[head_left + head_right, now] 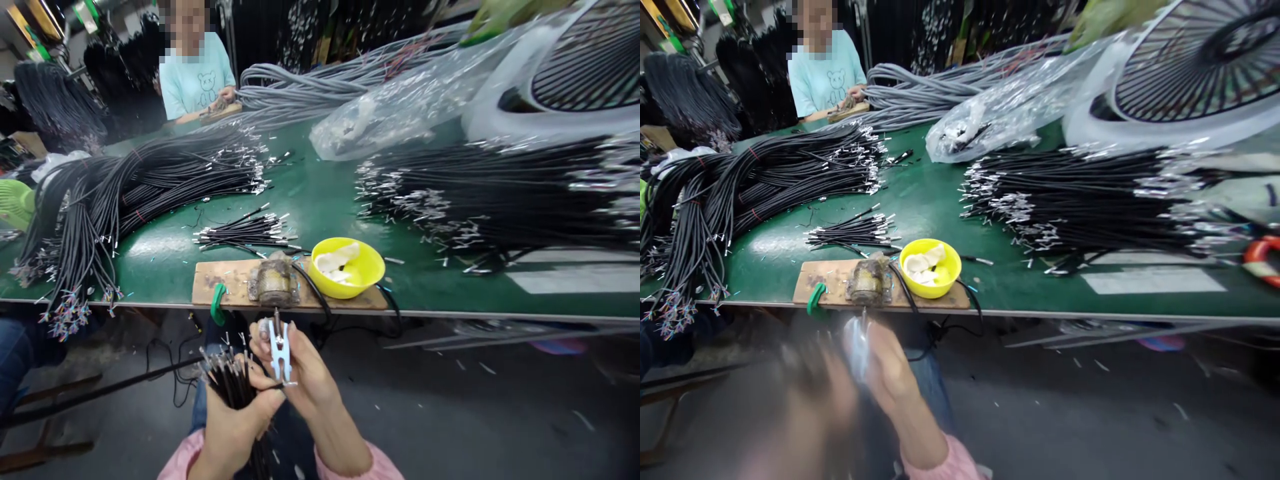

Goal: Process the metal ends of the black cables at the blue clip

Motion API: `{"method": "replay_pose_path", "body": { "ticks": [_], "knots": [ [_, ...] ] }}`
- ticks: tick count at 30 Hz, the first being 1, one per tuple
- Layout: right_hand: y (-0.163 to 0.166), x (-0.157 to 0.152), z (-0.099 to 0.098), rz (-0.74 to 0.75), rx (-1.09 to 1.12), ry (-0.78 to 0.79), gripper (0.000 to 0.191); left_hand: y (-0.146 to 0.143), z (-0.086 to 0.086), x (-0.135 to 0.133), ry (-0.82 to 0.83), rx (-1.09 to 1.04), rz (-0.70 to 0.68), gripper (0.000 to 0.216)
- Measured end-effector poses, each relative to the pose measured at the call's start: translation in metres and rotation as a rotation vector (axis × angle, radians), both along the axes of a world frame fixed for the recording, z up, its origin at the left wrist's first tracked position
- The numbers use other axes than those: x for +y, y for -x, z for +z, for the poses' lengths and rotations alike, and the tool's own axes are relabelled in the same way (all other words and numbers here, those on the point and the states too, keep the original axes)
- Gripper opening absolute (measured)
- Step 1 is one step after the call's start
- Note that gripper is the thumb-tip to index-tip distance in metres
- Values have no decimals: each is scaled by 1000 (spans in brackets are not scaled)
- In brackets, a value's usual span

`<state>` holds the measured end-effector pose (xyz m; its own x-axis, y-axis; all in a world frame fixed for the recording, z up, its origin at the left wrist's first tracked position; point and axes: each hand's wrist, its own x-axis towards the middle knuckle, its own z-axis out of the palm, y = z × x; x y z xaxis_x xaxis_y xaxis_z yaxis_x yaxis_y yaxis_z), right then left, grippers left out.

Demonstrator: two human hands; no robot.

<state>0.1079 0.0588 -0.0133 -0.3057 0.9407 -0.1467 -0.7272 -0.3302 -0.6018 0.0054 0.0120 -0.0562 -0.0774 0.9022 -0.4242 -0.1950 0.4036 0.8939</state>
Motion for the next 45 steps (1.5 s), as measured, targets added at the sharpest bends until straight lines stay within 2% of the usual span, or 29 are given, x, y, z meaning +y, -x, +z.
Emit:
{"method": "replay_pose_path", "body": {
  "ticks": [3, 8, 10, 14, 16, 19, 21, 23, 26, 29, 31, 36, 38, 42, 45],
  "knots": [
    [-2, -2, -8, 37, -37, -2, 49, 2, -8, 3, 45, -1, -65, 35],
    [-10, -4, -24, 11, -122, 22, 51, 4, -14, -4, -28, 125, 110, 30],
    [-17, -8, -29, -31, -135, 25, 44, 4, -10, -9, -47, 136, 139, 30],
    [-32, -23, -32, -202, -322, -13, 30, 0, 15, -22, -33, 36, 53, 27],
    [-37, -31, -27, -295, -508, -123, 24, -2, 28, -29, -8, 18, 30, 30],
    [-37, -37, -11, -323, -791, -489, 17, -3, 38, -38, 28, 26, 42, 25],
    [-33, -38, 1, -320, -897, -694, 8, -2, 39, -42, 51, 38, 80, 22],
    [-29, -38, 8, -364, -942, -766, 12, 1, 39, -43, 73, 43, 119, 26],
    [-22, -43, 10, -495, -984, -738, 22, 3, 40, -40, 86, 12, 126, 29],
    [-17, -49, 2, -564, -917, -658, 20, -1, 43, -37, 95, -59, 79, 37],
    [-14, -51, -7, -498, -791, -553, 19, -4, 44, -36, 107, -111, 34, 43],
    [-14, -52, -24, -178, -460, -239, 24, -6, 45, -34, 121, -191, -71, 48],
    [-18, -50, -22, -162, -461, -220, 25, -4, 44, -33, 122, -195, -97, 48],
    [-25, -47, -11, -218, -574, -331, 17, 0, 42, -32, 123, -192, -138, 46],
    [-22, -47, -9, -205, -485, -285, 24, -1, 40, -34, 95, -173, -153, 44]
  ]
}}
